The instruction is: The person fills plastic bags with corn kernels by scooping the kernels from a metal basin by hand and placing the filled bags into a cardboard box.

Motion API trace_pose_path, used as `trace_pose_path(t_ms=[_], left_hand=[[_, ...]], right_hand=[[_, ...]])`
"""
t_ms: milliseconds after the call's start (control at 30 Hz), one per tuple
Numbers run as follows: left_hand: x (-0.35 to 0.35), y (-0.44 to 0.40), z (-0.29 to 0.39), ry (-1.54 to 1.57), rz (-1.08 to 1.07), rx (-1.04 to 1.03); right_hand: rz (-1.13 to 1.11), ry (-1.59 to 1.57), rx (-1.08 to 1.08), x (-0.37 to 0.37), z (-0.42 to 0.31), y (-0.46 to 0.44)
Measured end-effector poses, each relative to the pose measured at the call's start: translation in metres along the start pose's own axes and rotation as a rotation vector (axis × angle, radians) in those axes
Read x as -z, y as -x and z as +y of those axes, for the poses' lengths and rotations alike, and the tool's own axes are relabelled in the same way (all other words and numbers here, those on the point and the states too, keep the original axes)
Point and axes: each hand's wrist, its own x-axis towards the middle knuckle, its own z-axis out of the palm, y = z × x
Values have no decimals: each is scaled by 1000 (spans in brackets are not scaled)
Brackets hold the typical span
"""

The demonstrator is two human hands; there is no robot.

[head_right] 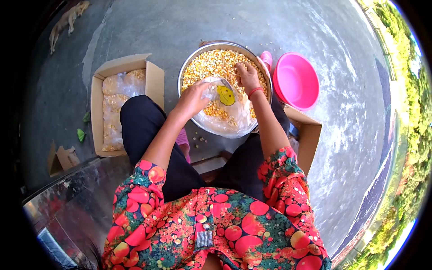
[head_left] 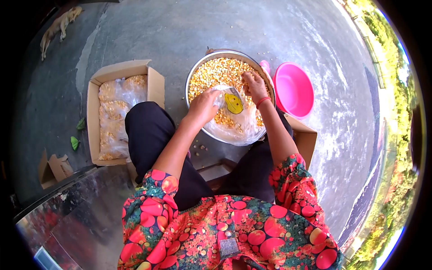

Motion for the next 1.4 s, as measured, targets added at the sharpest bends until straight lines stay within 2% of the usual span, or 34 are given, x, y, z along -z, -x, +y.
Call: trace_pose_path(t_ms=[100,233,367,467,500,567,600,667,767,800,900,933,1033,1067,1100,1167,1233,1300,1333,1400], left_hand=[[-2,-3,1,-9,63,-6],[-2,-4,6,-4,44,23],[-1,-6,8,12,91,-2],[-3,-5,7,2,113,-19],[-3,-5,5,-15,136,-29],[-1,-2,8,-1,125,-26],[0,-1,9,14,113,-23],[0,0,8,5,137,-57],[4,2,16,-1,127,-73],[6,2,18,2,98,-51],[7,1,17,-8,6,13],[7,1,16,-9,5,14],[9,3,18,2,-80,40],[9,4,21,35,-61,37],[10,4,23,68,-42,34],[5,4,16,99,-105,-6],[4,4,15,128,-169,-44],[6,5,20,104,-390,0],[1,7,17,108,-369,-21],[5,8,20,101,-382,-31]], right_hand=[[-121,-304,3,-5,-37,22],[-234,-366,38,-25,-65,65],[-318,-228,73,-37,-37,86],[-414,396,129,-31,-12,89],[-424,663,294,-23,7,82],[-304,1065,563,-13,23,81],[-305,1066,562,-14,19,85],[1,1417,577,-17,8,93],[52,1523,542,-16,2,97],[53,1524,542,-15,3,98],[-135,1406,352,-10,14,100],[-151,1411,435,-8,17,102],[-233,1359,497,1,9,101],[-181,1230,590,3,5,99],[-144,1114,572,0,-10,100],[-61,846,394,-1,-28,95],[26,705,460,9,-33,76],[114,736,430,24,-28,51],[114,734,430,36,-16,35],[137,1127,672,50,7,12]])
